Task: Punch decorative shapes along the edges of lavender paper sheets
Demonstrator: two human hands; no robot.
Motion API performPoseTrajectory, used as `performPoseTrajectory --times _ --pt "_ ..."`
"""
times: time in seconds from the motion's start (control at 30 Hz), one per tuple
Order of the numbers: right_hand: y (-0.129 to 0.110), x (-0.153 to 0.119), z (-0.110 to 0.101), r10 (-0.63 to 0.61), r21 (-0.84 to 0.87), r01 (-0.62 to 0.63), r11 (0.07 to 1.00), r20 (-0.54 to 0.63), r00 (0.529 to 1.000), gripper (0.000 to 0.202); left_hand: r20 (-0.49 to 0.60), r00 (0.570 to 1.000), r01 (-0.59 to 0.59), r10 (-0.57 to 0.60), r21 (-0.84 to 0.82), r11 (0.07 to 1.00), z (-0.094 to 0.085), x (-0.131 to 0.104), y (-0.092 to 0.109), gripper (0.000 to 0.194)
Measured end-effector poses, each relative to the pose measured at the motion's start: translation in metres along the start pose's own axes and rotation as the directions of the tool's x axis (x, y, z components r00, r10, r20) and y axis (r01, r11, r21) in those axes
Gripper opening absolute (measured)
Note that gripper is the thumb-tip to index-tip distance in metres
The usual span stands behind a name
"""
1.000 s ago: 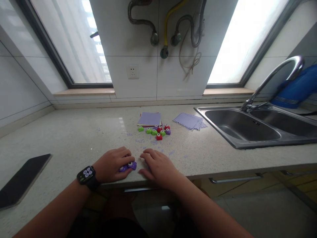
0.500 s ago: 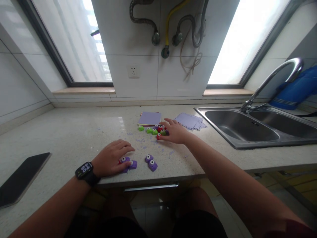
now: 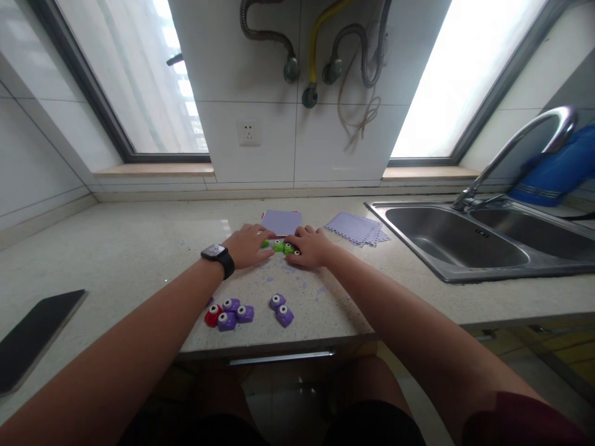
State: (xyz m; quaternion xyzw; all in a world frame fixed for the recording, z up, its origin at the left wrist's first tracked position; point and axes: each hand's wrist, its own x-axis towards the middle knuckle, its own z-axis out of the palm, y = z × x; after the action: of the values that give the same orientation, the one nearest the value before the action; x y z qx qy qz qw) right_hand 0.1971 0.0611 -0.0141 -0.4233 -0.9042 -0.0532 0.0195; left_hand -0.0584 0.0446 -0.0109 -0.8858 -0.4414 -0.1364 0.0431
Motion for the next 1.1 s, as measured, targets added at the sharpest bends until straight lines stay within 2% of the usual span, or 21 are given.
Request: performPoseTrajectory --times 0.17,0.37,0.5,0.73,0.9,1.0,1.1 --pt "0.003 0.001 0.002 -0.043 -0.011 0.043 0.999 -0.006 0.999 0.051 0.083 0.996 -0.038 0.035 0.034 0.999 0.016 0.028 -0.008 0.044" --pt "0.009 0.003 0.002 -0.123 -0.035 0.122 0.992 -0.010 0.992 0.055 0.167 0.979 -0.131 0.114 0.089 0.987 0.031 0.046 -0.011 0.040" --pt "0.011 0.004 0.003 -0.139 -0.092 0.139 0.986 -0.003 0.990 0.054 0.193 0.972 -0.157 0.131 0.124 0.980 0.033 0.050 -0.010 0.034" --pt "0.009 0.004 0.005 -0.133 -0.128 0.127 0.984 -0.041 0.990 0.050 0.194 0.977 -0.117 0.093 0.116 0.986 0.032 0.047 -0.008 0.031" --pt "0.010 0.001 0.005 -0.104 -0.125 0.095 0.988 -0.064 0.993 0.054 0.163 0.985 -0.050 0.047 0.013 0.999 0.030 0.051 -0.014 0.023" --pt "0.013 -0.001 0.006 -0.077 -0.123 0.068 0.990 -0.067 0.995 0.056 0.084 0.996 0.026 -0.019 -0.078 0.997 0.020 0.050 -0.018 0.023" --pt "0.018 -0.001 0.007 -0.064 -0.117 0.054 0.992 -0.084 0.994 0.055 -0.016 0.992 0.120 -0.126 -0.188 0.975 0.005 0.040 -0.021 0.031"
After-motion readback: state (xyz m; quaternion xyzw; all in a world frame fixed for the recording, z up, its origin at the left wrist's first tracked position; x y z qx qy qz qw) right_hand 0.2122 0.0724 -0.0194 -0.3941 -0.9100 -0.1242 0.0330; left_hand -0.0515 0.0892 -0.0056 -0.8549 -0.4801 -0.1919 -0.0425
